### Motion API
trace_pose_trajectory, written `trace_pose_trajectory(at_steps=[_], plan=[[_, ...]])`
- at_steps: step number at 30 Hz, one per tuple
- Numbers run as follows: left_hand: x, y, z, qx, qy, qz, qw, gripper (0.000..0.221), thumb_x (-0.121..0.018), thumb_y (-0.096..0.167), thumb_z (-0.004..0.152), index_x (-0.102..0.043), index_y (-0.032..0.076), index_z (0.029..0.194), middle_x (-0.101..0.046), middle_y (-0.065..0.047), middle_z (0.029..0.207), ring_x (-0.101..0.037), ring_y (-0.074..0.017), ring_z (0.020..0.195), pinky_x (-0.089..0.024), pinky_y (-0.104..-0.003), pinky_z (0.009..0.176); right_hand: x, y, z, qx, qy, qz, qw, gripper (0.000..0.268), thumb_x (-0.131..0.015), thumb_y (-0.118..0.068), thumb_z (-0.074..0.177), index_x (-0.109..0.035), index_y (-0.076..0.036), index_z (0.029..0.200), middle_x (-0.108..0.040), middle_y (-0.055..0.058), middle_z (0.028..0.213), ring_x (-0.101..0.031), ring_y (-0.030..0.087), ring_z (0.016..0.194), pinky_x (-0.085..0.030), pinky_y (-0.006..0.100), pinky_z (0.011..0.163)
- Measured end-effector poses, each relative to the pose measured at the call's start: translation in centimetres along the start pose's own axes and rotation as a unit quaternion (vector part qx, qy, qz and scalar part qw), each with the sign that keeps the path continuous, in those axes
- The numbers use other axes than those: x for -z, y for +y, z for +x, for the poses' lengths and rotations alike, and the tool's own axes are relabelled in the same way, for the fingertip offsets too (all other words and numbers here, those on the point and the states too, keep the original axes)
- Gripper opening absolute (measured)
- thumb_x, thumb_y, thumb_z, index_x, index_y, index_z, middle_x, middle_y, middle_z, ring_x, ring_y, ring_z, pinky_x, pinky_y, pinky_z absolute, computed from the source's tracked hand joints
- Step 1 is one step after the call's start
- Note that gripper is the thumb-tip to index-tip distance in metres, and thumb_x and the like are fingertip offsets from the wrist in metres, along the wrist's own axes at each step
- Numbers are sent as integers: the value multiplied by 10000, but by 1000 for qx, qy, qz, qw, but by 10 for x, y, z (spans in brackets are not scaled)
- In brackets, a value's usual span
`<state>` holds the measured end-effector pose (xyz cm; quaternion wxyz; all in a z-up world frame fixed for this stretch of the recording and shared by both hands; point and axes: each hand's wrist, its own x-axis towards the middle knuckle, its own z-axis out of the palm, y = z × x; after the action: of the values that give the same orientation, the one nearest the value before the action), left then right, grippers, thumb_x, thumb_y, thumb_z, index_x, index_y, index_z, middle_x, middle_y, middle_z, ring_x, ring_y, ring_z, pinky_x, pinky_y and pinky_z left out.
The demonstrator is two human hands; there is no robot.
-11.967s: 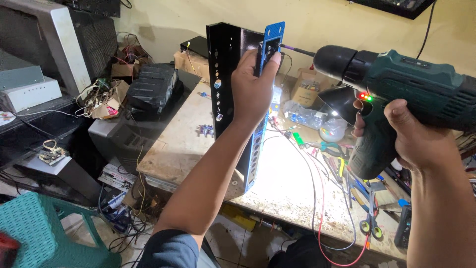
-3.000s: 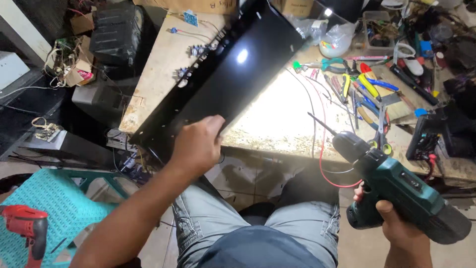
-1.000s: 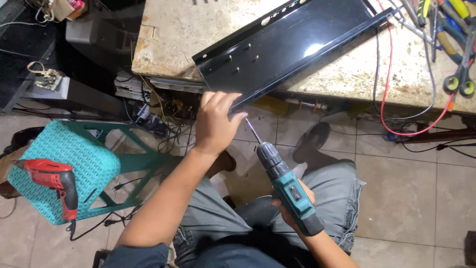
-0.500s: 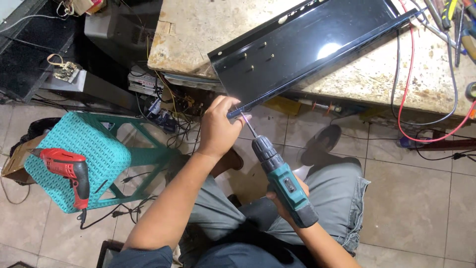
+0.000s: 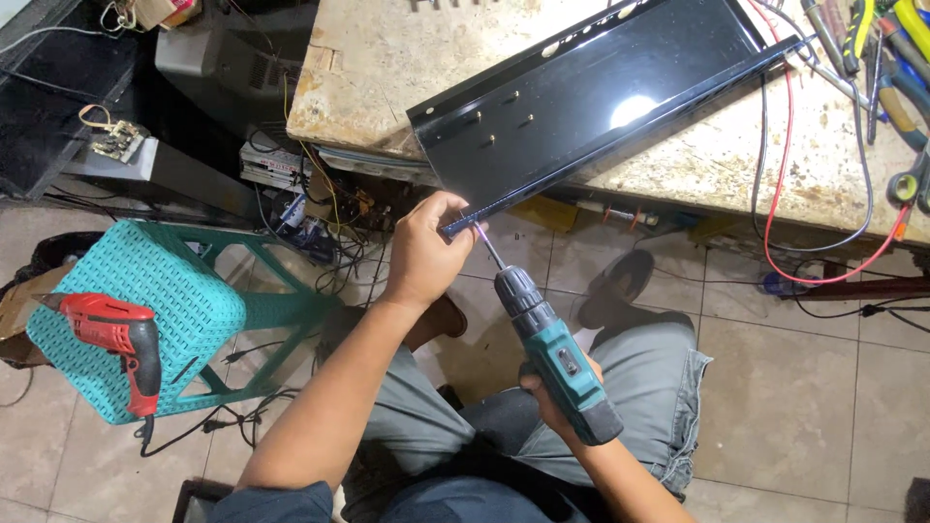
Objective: Using a power drill to remove a panel and then fitting a circuit board into a new front panel
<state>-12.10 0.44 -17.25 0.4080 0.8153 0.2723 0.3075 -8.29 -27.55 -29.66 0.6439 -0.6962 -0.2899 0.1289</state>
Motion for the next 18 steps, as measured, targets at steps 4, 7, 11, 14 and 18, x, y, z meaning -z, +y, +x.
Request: trace_pose_trajectory(at_steps=[4,7,11,14,18], plan=[[1,-1,0,4,-14,6,1000,199,-804,112,835,-673,93,984,-741,-48,979,-708,-215,892,-564,-338,756,-2,1,-3,-30,11,20,999,308,-935,-265,675,-741,-116,861,-742,2,824,-716,105,747,-565,239,665],[-1,-1,1,0,-9,-14,1000,197,-820,139,847,-657,100,950,-706,-22,916,-661,-172,808,-524,-307,687,-1,-5,2,-5,-4,-19,1000,176,-852,-194,713,-735,-111,814,-728,3,775,-696,94,678,-554,239,603],[5,1,-5,-37,-28,-5,999,225,-743,-11,801,-674,60,1003,-733,-94,1009,-708,-254,915,-574,-364,827,30,19,-19,-105,0,-32,994,420,-953,-422,610,-732,-160,853,-738,-59,803,-671,46,783,-540,262,664],[6,13,-6,-96,-18,19,995,207,-825,91,844,-650,88,955,-683,-54,886,-641,-222,750,-515,-342,687,65,-8,-23,47,-105,-202,973,481,-592,-553,948,-743,-202,1239,-746,-17,1250,-656,218,1228,-370,420,1183],[11,41,8,-135,-37,216,966,435,-833,446,797,-664,152,1068,-673,-33,958,-578,-293,847,-442,-416,721,108,-51,-29,-95,-3,-324,941,611,-376,-638,971,-805,-210,1047,-791,-30,1065,-719,170,997,-506,334,991]])
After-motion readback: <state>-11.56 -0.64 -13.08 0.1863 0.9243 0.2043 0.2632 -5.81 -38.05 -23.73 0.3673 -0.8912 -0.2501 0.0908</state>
